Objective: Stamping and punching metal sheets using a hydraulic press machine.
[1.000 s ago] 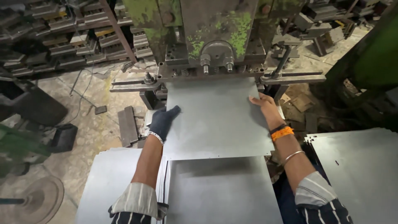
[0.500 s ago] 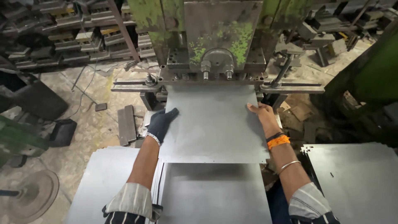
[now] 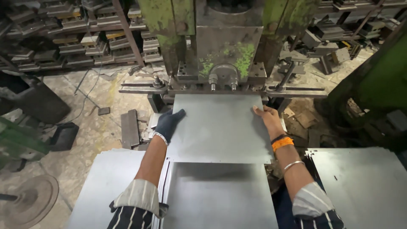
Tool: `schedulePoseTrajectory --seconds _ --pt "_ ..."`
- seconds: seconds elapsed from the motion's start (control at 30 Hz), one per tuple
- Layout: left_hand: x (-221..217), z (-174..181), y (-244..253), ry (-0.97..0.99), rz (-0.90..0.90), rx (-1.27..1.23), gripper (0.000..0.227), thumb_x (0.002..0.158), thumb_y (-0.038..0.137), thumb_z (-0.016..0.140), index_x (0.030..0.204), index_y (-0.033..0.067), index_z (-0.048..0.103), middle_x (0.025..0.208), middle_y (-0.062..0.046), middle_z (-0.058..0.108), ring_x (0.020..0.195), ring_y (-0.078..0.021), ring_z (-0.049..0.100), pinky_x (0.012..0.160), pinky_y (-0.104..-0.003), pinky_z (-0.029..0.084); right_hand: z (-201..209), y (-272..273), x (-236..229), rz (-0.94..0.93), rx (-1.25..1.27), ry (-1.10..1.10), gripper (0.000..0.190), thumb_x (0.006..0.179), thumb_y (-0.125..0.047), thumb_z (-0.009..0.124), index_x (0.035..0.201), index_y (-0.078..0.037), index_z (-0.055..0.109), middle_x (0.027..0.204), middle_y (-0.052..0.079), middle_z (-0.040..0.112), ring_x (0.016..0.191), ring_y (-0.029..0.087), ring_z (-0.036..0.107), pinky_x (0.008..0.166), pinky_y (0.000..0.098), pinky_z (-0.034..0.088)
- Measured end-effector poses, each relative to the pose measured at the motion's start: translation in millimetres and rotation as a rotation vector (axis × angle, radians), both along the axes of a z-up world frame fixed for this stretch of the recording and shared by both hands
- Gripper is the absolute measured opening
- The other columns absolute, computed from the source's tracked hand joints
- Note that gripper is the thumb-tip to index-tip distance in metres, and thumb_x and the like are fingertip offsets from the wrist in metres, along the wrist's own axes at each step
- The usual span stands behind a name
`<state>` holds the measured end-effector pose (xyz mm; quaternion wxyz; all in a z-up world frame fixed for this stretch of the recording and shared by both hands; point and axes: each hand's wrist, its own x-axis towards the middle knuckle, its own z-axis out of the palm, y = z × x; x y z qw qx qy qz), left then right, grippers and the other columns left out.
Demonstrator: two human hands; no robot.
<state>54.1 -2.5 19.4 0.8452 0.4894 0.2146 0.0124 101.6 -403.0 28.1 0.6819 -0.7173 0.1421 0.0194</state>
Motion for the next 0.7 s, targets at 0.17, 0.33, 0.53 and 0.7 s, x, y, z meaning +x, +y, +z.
schedulePoseTrajectory --seconds 0.17,0.33,0.53,0.7 --pt "-11.3 17.3 -9.4 0.021 -0.044 0.029 0.082 0.084 0.013 0.081 0.152 -0.0053 0.038 0.145 -0.030 0.052 0.135 -0.0428 0.049 0.115 -0.059 0.038 1.3 -3.3 -6.6 0.074 0.008 -0.154 0.034 0.090 -0.023 0.078 0.119 -0.006 0.071 0.092 0.009 0.070 0.082 0.018 0.070 0.081 0.0349 0.055" --pt "-109.2 57.8 -22.2 0.000 -0.285 0.699 0.068 0.087 0.047 0.076 0.141 0.0092 0.061 0.135 -0.020 0.065 0.131 -0.0361 0.059 0.116 -0.052 0.041 48.3 24.3 -112.9 0.201 -0.138 -0.332 0.060 0.091 -0.014 0.064 0.143 0.012 0.049 0.139 0.036 0.052 0.136 0.046 0.045 0.115 0.0558 0.033" --pt "-217.5 39.4 -28.4 0.141 -0.120 0.433 0.079 0.080 0.018 0.085 0.150 0.0038 0.051 0.148 -0.022 0.057 0.139 -0.0354 0.051 0.118 -0.050 0.042 20.2 19.6 -210.0 0.102 0.015 -0.149 0.054 0.087 -0.003 0.071 0.140 -0.001 0.059 0.121 0.019 0.068 0.106 0.025 0.062 0.090 0.0434 0.054" --pt "-238.0 7.7 -26.2 0.126 -0.052 0.257 0.050 0.082 -0.006 0.071 0.133 -0.0066 0.067 0.104 -0.020 0.076 0.084 -0.0247 0.067 0.081 -0.033 0.055 -1.5 19.4 -226.4 0.133 0.097 -0.052 0.062 0.085 0.006 0.061 0.146 0.006 0.049 0.138 0.016 0.063 0.118 0.022 0.060 0.099 0.0295 0.045"
